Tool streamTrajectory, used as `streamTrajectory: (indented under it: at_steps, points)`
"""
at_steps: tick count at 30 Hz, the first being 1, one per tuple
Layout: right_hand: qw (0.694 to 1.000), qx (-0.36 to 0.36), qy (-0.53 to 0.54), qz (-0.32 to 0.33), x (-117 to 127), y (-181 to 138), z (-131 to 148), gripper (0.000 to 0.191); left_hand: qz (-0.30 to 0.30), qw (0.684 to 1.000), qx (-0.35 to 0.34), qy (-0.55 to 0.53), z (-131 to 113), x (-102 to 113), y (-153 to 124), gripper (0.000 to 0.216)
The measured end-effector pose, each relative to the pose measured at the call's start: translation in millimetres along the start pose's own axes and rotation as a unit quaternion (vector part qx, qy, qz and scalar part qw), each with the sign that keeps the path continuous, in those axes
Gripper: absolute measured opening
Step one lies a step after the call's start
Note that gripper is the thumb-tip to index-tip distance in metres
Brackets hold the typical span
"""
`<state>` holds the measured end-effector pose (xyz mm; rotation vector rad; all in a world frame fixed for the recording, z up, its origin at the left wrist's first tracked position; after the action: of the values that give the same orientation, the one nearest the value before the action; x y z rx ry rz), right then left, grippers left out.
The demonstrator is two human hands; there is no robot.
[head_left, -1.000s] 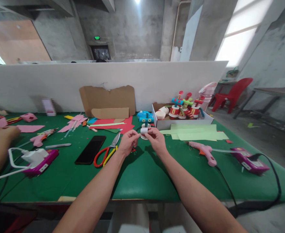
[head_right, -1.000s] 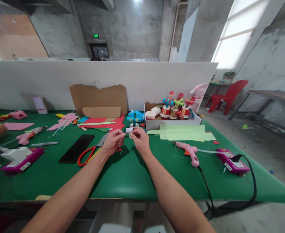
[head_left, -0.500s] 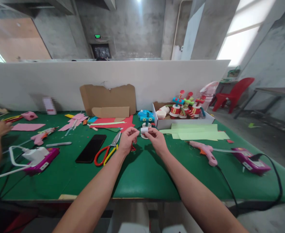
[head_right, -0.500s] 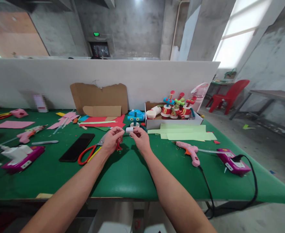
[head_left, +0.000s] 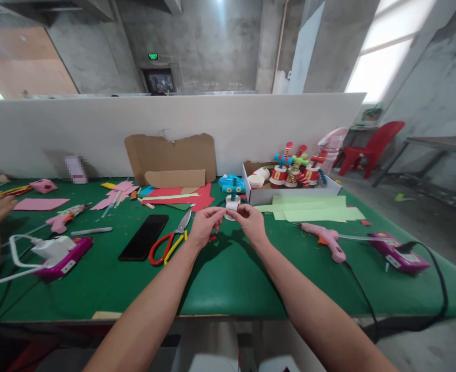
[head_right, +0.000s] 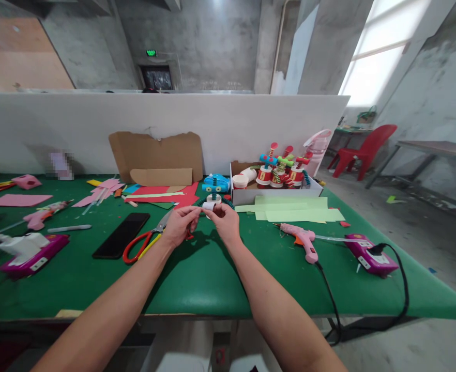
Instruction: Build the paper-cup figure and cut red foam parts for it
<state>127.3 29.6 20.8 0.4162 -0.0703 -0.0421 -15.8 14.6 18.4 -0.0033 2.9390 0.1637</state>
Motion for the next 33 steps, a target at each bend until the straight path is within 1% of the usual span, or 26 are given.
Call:
streamTrajectory:
  at_steps: [4, 7, 10, 13, 15, 17, 19, 21, 23, 25, 29, 33]
  points:
    - [0.998, 0.028, -0.048, -0.001, 0, 0, -1, 0.038, -0.015, 0.999, -0.013, 0.031, -1, 0, 0, 0.039]
    - [0.997, 0.039, -0.061, 0.001, 0, 0, -3, 0.036, -0.028, 0.998, -0.029, 0.057, -1, 1, 0, 0.037]
    - [0.997, 0.037, -0.062, 0.003, -1, 0, -3, 0.032, -0.036, 0.996, -0.035, 0.068, -2, 2, 1, 0.036]
    - [0.999, 0.014, -0.049, -0.002, 0, 0, -4, 0.030, -0.023, 0.997, -0.038, 0.063, -3, 1, 1, 0.037]
    - [1.000, -0.017, -0.014, -0.009, 1, 1, -5, 0.030, 0.000, 0.998, -0.041, 0.051, -5, -1, -1, 0.038]
    - [0.997, -0.053, 0.047, -0.018, 2, 3, -6, 0.031, 0.034, 0.998, -0.040, 0.039, -6, -3, -2, 0.039]
    - [0.988, -0.086, 0.122, -0.027, 3, 4, -7, 0.033, 0.072, 0.996, -0.037, 0.033, -5, -5, -4, 0.040]
    - [0.973, -0.120, 0.194, -0.032, 4, 6, -8, 0.037, 0.099, 0.993, -0.038, 0.045, -4, -6, -6, 0.044]
    - [0.957, -0.150, 0.248, -0.033, 4, 7, -10, 0.040, 0.105, 0.991, -0.051, 0.071, -3, -5, -6, 0.048]
    - [0.944, -0.171, 0.280, -0.027, 3, 7, -12, 0.043, 0.098, 0.989, -0.063, 0.086, -3, -4, -6, 0.048]
    - [0.927, -0.206, 0.314, -0.008, 2, 8, -15, 0.041, 0.088, 0.991, -0.055, 0.081, -7, -3, -7, 0.040]
    - [0.916, -0.223, 0.333, 0.000, 2, 8, -17, 0.036, 0.104, 0.989, -0.044, 0.096, -9, -6, -8, 0.035]
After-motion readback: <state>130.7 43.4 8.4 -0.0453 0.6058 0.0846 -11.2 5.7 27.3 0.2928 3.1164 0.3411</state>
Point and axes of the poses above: each hand's wrist, its own y-axis towards the middle knuckle, its own x-axis out of the back of the hand, z = x × y, the point moved 3 cm from there along y, towards the middle knuckle, and after that the axes turned 4 degrees about x, right-handed, at the moved point
